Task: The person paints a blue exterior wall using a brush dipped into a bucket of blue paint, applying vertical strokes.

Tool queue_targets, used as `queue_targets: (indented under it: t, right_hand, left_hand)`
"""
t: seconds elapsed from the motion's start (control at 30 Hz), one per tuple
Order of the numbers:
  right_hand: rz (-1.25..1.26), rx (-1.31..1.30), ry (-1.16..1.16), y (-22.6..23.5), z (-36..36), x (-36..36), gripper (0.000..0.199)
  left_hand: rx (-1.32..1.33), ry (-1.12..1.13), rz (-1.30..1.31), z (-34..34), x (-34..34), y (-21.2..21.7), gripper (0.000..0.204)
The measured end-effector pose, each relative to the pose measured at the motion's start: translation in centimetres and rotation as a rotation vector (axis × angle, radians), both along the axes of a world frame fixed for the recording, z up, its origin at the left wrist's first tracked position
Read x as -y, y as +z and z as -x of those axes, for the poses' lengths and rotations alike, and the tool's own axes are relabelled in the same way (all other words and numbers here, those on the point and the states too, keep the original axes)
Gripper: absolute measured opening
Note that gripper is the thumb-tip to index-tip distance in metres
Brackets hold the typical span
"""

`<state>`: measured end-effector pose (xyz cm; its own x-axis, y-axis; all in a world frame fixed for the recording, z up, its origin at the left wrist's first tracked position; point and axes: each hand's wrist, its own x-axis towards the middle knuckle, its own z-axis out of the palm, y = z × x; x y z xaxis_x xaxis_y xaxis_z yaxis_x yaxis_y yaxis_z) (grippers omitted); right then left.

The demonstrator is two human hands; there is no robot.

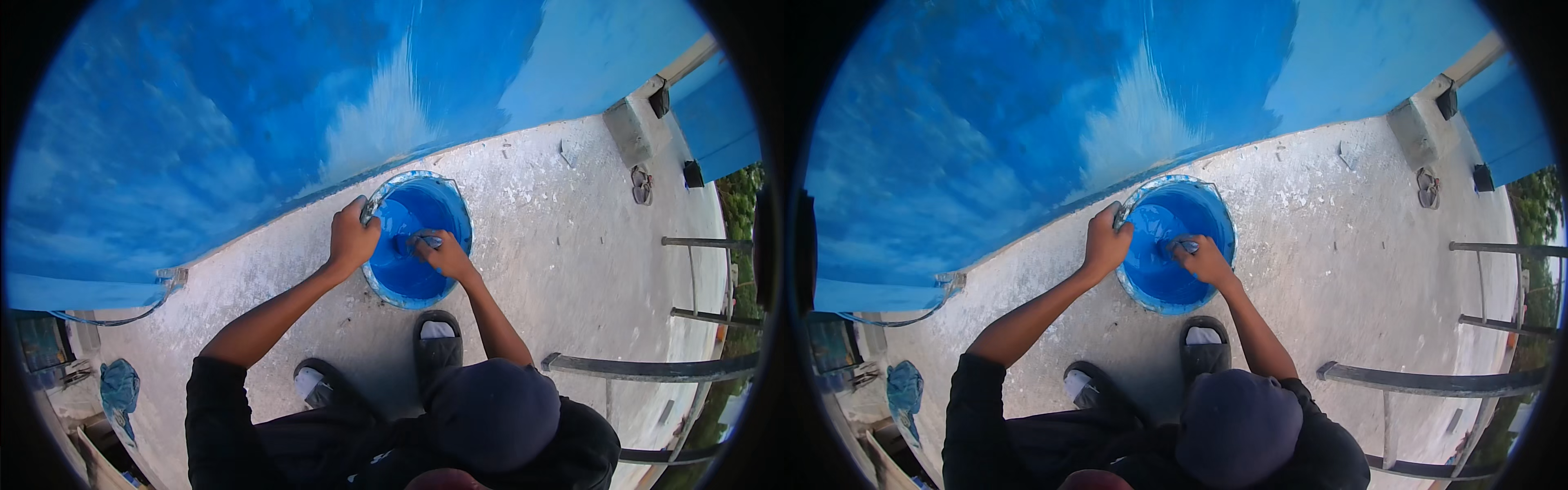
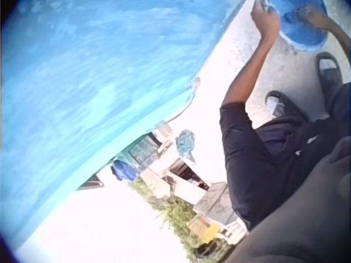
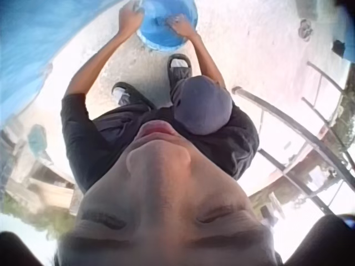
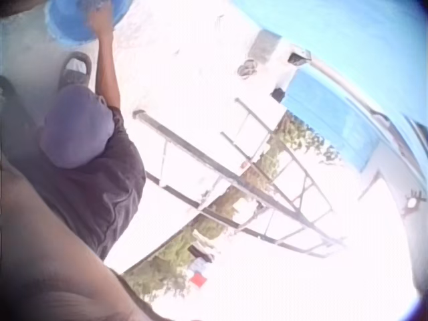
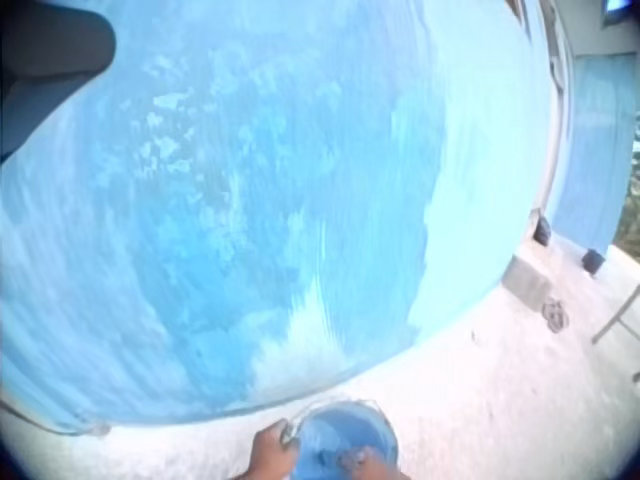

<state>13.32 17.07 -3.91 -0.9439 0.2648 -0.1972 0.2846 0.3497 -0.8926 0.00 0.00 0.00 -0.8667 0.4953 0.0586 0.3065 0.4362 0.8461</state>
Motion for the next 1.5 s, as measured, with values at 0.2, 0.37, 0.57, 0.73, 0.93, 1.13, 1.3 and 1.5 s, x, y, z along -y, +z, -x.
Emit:
queue_targets:
  t: [0.2, 0.37, 0.57, 0.73, 0.93, 1.13, 1.3, 1.5]
  right_hand:
    - [-0.100, -0.016, -0.090, -0.6, -0.1, 0.3, 0.022]
    - [0.081, 0.002, -0.128, -0.3, -0.5, 0.3, 0.022]
    - [0.179, -0.005, -0.092, -1.3, 0.0, 0.6, 0.022]
    - [0.115, -0.147, -0.149, -1.3, 0.1, 1.2, 0.022]
    - [0.115, -0.172, -0.032, 0.8, 0.5, 0.7, 0.020]
    - [-0.270, -0.240, 0.082, -0.9, 0.9, 1.3, 0.022]
    - [0.091, -0.107, 0.043, 1.2, 0.9, 1.2, 0.020]
    - [-0.242, -0.302, 0.021, 0.5, 1.5, 2.3, 0.020]
  left_hand:
    - [0.014, 0.000, -0.013, -0.2, 0.8, 0.6, 0.025]
    - [0.030, 0.013, 0.001, -0.6, 0.8, 0.8, 0.036]
    - [0.062, 0.021, 0.005, -0.3, 1.1, 0.0, 0.049]
    - [0.044, -0.007, 0.021, -0.4, 1.1, -0.4, 0.049]
    - [0.082, -0.041, 0.025, -0.4, 1.3, 0.2, 0.038]
    - [0.024, -0.036, -0.041, -1.3, 0.9, -0.1, 0.031]
    - [0.031, 0.064, -0.093, -1.3, 1.5, -0.9, 0.037]
    - [-0.036, -0.040, -0.016, -1.6, 2.6, 0.0, 0.042]
